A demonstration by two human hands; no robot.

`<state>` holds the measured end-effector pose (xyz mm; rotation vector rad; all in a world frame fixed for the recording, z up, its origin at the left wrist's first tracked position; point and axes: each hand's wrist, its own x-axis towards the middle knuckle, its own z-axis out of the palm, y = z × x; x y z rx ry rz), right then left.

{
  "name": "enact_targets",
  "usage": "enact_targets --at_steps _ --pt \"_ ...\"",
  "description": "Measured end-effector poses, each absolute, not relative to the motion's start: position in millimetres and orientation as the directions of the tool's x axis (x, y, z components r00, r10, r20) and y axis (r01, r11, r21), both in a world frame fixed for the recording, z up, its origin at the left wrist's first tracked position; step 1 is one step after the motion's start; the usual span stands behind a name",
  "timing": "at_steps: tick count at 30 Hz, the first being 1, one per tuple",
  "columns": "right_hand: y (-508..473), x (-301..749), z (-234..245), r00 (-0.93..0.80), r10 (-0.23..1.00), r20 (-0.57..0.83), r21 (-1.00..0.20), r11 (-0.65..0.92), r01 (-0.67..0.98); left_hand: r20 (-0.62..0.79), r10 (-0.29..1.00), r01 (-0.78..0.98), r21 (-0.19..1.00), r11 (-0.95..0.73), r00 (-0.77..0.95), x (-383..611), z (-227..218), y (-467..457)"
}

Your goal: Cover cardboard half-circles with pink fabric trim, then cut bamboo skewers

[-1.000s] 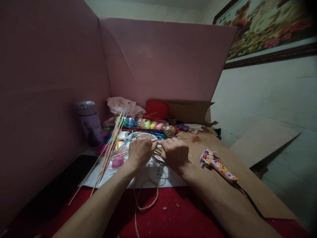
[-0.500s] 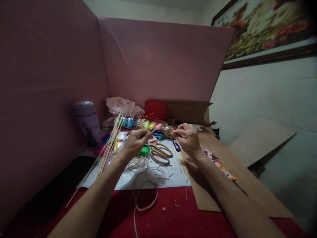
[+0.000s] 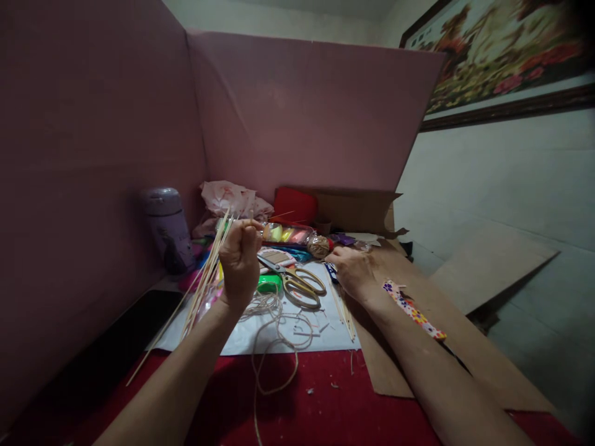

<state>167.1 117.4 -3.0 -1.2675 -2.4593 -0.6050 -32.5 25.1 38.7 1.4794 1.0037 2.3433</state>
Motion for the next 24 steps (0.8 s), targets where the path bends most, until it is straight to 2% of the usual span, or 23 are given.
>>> enact_targets --at_steps 3,6,8,12,14,16,18,20,22,24 --pt "120.8 167.2 -7.7 -0.556 0.712 0.428 0.224 0.512 0.829 0.681 0.597 -0.120 0.611 -0.782 -0.423 -28.3 44.7 25.6" --pt "125.5 169.4 -13.6 -0.537 0.727 0.428 0.210 0.497 0.842 0.595 0.748 -0.336 0.669 -0.664 -0.293 -25.7 42.7 28.0" --pt "127.3 171.1 -16.7 -0.511 0.739 0.439 0.196 0.477 0.857 0.573 0.785 -0.344 0.707 -0.618 -0.235 -23.4 36.0 30.4" --pt "127.0 172.4 -19.9 -0.452 0.735 0.505 0.151 0.440 0.885 0.535 0.814 -0.222 0.786 -0.578 -0.225 -15.8 20.9 34.1" --pt "125.2 170.3 -19.1 -0.434 0.697 0.570 0.047 0.500 0.865 0.515 0.830 -0.213 0.804 -0.555 -0.216 -12.2 16.1 34.9" --pt "121.7 165.6 -16.4 -0.421 0.665 0.617 -0.152 0.625 0.765 0.509 0.837 -0.220 0.809 -0.545 -0.202 -10.0 12.9 35.7" --pt "115.9 158.6 -12.7 -0.452 0.662 0.597 -0.384 0.731 0.564 0.507 0.838 -0.231 0.807 -0.544 -0.200 -9.7 10.4 36.7" --pt "107.7 150.3 -9.9 -0.549 0.640 0.537 -0.561 0.757 0.334 0.503 0.836 -0.236 0.804 -0.545 -0.219 -10.5 8.2 37.9" --pt "98.6 142.0 -9.7 -0.634 0.599 0.489 -0.654 0.733 0.189 0.494 0.834 -0.235 0.804 -0.546 -0.246 -11.2 6.7 38.9" --pt "90.9 135.2 -12.0 -0.662 0.596 0.455 -0.685 0.709 0.168 0.477 0.840 -0.237 0.812 -0.534 -0.259 -10.9 6.1 39.4"
